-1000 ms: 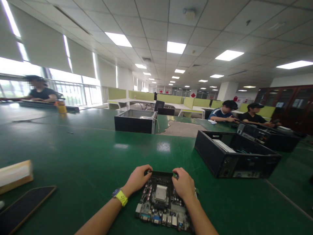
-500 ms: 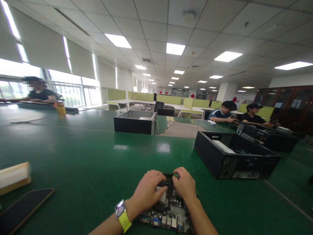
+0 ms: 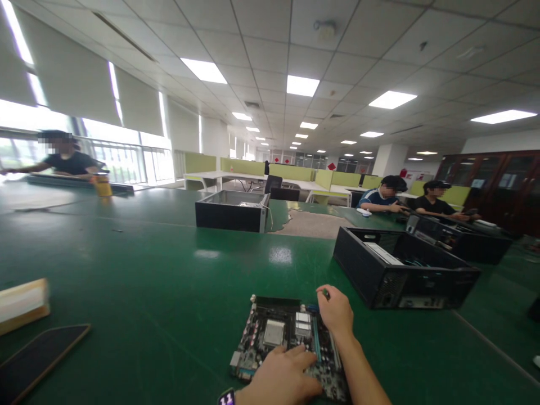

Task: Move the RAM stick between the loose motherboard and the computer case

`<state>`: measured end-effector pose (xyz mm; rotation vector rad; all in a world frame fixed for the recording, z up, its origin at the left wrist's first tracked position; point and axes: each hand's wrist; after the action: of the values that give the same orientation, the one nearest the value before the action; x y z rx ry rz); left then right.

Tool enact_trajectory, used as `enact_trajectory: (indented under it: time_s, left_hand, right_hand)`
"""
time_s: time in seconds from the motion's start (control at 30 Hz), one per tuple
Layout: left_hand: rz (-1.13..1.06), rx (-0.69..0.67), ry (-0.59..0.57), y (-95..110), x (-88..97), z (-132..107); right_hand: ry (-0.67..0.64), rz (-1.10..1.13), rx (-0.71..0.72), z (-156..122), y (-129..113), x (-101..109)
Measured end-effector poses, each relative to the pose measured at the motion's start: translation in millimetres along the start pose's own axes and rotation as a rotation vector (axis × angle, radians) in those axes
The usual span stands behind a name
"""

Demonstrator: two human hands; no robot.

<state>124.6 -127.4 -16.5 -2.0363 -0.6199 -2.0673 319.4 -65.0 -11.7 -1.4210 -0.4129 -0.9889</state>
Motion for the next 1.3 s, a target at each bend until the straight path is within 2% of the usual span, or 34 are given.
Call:
enact_trajectory:
  time_s: [0.13, 0.23, 0.4, 0.5, 0.6, 0.73, 0.83, 0.9, 0.97, 1.0, 1.07, 1.17, 1.23, 1.3]
  left_hand:
    - [-0.062, 0.05, 0.081, -15.7, 16.4, -7.7]
    - [-0.131, 0.173, 0.106, -43.9, 24.8, -14.3]
    - [-0.13, 0.394, 0.141, -118.9, 34.8, -39.5]
    - [-0.085, 0.538, 0.165, -168.1, 42.0, -65.1]
    - [-0.055, 0.684, 0.166, -216.5, 49.7, -97.1]
    - [-0.065, 0.774, 0.153, -276.8, 57.0, -142.4]
    - [0.002, 0.827, 0.183, -301.7, 59.0, -160.4]
    - [0.101, 0.896, 0.307, -295.7, 58.2, -155.7]
    - [0.128, 0.886, 0.442, -266.9, 55.7, -137.4]
    - [0.084, 0.817, 0.479, -244.8, 54.1, -124.8]
    - [-0.132, 0.598, 0.431, -191.5, 51.0, -98.3]
    - [-0.47, 0.353, 0.276, -115.3, 48.2, -68.0]
    - [-0.648, 0.26, 0.227, -84.6, 46.2, -57.2]
    - [-0.813, 0.23, 0.223, -73.4, 42.1, -51.1]
  right_hand:
    - [0.037, 0.084, 0.016, 6.4, 11.1, -0.1]
    - [0.067, 0.282, 0.047, 11.8, 13.7, 0.3]
    - [0.055, 0.746, 0.01, 15.7, -1.8, -0.6]
    - [0.04, 0.916, 0.029, 14.1, -16.7, -4.0]
    - [0.044, 0.842, 0.103, 10.6, -28.0, -10.2]
    - [-0.073, 0.722, 0.165, 4.1, -38.6, -19.6]
    - [-0.167, 0.818, 0.096, -2.0, -51.1, -20.9]
    - [-0.253, 0.859, 0.087, -6.9, -62.6, -18.1]
    - [-0.354, 0.83, 0.132, -12.4, -74.4, -14.4]
    - [-0.392, 0.802, 0.167, -15.3, -79.7, -13.0]
    - [-0.442, 0.751, 0.229, -21.0, -88.0, -12.0]
    - [-0.478, 0.686, 0.295, -28.4, -93.8, -15.3]
    - [-0.503, 0.652, 0.309, -31.6, -93.9, -19.5]
    - [-0.495, 0.611, 0.305, -33.2, -91.9, -24.2]
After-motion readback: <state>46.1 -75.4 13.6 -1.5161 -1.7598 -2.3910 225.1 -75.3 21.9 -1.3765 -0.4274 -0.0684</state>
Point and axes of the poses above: each hand's wrist, its own z-axis towards the middle knuckle, its own x-axis out of the back of the hand, y = z × x, and after that the axes turned 12 degrees about -y, right-handed
